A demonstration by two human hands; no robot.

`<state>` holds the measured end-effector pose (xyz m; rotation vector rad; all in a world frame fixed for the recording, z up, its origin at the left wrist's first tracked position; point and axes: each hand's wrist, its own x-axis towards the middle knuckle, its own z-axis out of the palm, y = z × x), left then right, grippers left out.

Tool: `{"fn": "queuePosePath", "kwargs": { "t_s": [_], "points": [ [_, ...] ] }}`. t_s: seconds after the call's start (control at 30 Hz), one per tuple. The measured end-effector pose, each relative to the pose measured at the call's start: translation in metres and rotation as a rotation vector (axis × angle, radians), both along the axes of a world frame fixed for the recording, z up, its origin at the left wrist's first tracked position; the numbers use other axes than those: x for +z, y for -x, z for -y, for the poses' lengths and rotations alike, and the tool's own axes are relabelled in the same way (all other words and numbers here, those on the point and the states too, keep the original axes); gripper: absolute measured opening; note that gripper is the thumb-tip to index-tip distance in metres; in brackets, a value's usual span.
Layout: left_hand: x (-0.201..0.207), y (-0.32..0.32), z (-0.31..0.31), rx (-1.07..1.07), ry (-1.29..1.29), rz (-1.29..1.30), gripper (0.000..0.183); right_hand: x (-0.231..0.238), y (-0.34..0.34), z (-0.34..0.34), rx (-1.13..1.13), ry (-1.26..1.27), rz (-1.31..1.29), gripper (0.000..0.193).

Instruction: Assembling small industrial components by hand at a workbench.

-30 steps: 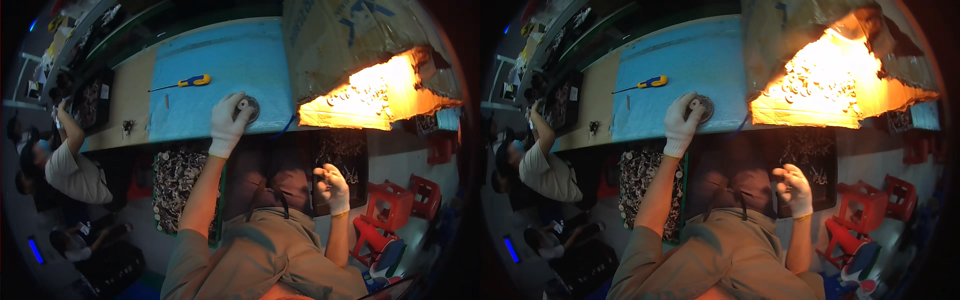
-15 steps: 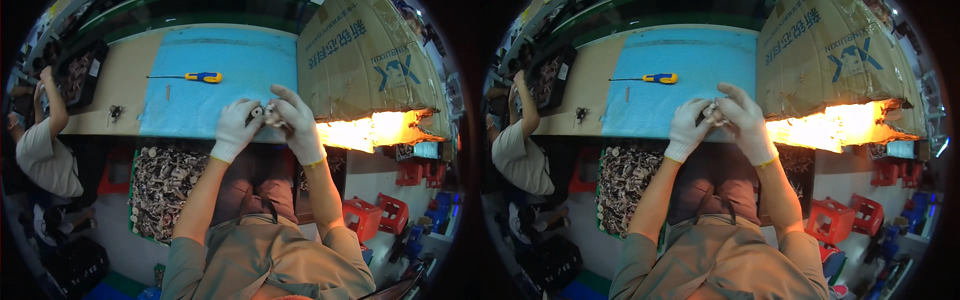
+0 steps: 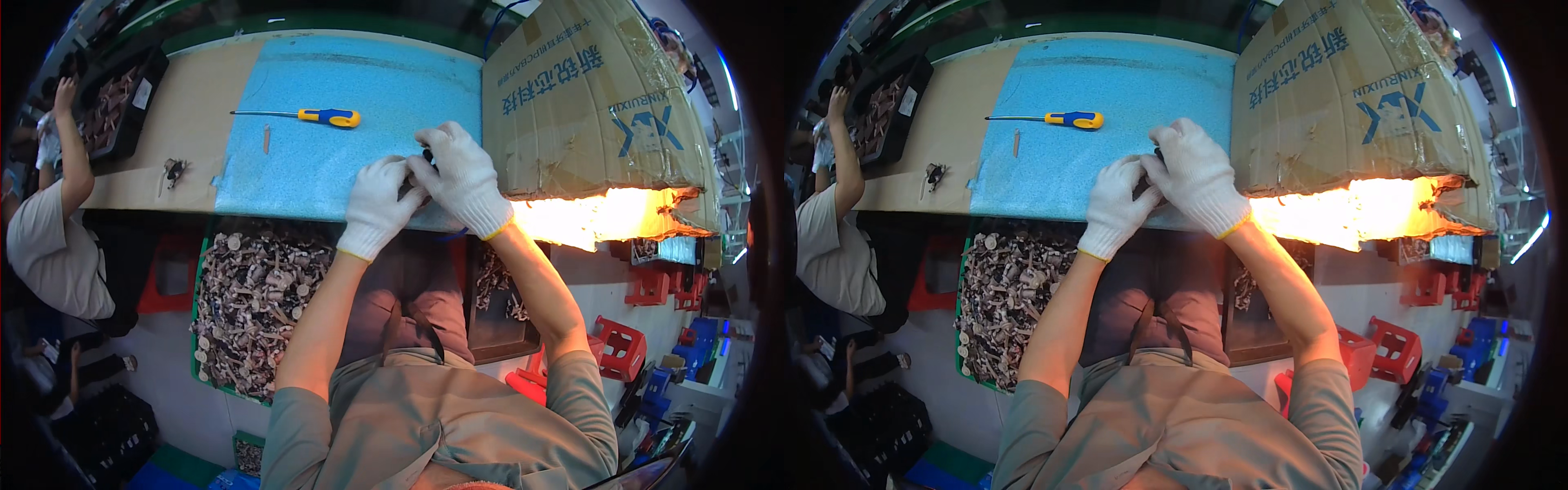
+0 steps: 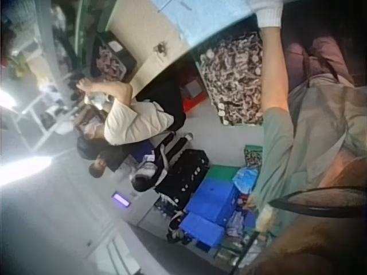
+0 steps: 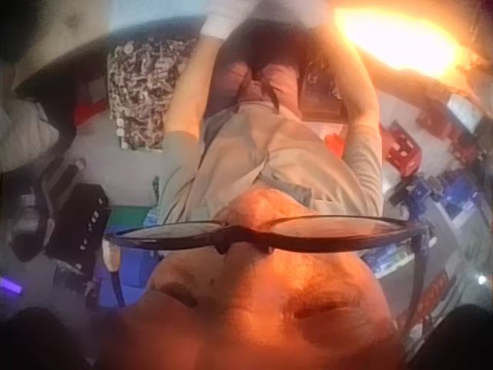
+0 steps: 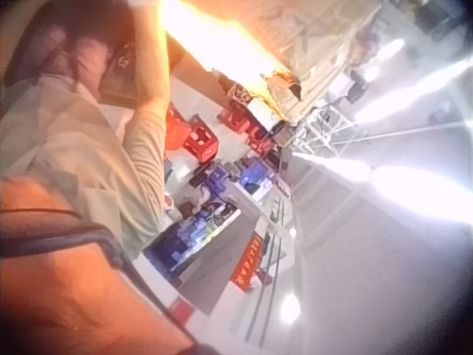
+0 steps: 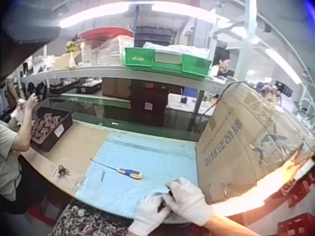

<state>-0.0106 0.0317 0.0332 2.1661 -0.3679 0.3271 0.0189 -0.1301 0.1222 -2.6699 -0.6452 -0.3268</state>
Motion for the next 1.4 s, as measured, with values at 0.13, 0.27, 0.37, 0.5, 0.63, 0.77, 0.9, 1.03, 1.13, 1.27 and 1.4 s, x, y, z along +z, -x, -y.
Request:
{"fn": "queuePosePath", "kwargs": {
  "t_s": [0.13,0.27,0.37,0.5,0.63,0.77,0.9,1.03,1.13,1.27,1.4],
  "points": [
    [-0.018,-0.001,0.004,0.050,0.004,0.182,0.038,0.003,0.017,-0.003,0.133,0.182,0.048,0.024],
    [-0.018,0.006,-0.005,0.025,0.014,0.115,0.044,0.010,0.013,-0.023,-0.065,0.267,-0.286,0.028],
    [0.001,0.019,-0.007,0.007,0.539,-0.175,0.050,0.031,0.003,-0.021,-0.109,0.322,-0.367,0.031],
    [0.040,0.000,0.016,-0.023,0.929,-0.160,0.040,0.021,0.006,-0.021,0.112,0.529,-0.229,0.030],
    [0.023,-0.011,0.037,-0.033,0.935,-0.170,0.030,0.001,0.003,-0.011,0.196,0.638,-0.246,0.032],
    [0.002,-0.010,0.037,0.040,0.959,-0.137,0.027,-0.011,0.003,-0.021,0.237,0.412,-0.277,0.033],
    [0.005,-0.018,0.041,0.146,0.771,-0.075,0.029,-0.035,-0.005,0.000,0.271,0.562,-0.115,0.020],
    [0.039,0.017,0.029,0.299,0.661,-0.132,0.045,-0.001,0.018,-0.001,0.031,-0.065,-0.184,0.020],
    [0.038,0.093,-0.015,-0.148,1.426,-0.753,0.041,0.006,0.077,-0.027,0.112,-0.245,-0.186,0.027],
    [-0.012,0.174,-0.048,-0.034,1.288,-0.736,0.032,-0.043,0.130,-0.059,0.144,-0.271,-0.430,0.034],
    [-0.021,0.227,-0.066,0.397,0.649,-0.501,0.037,-0.085,0.161,-0.095,-0.016,-0.380,-0.920,0.048]
  ]
}}
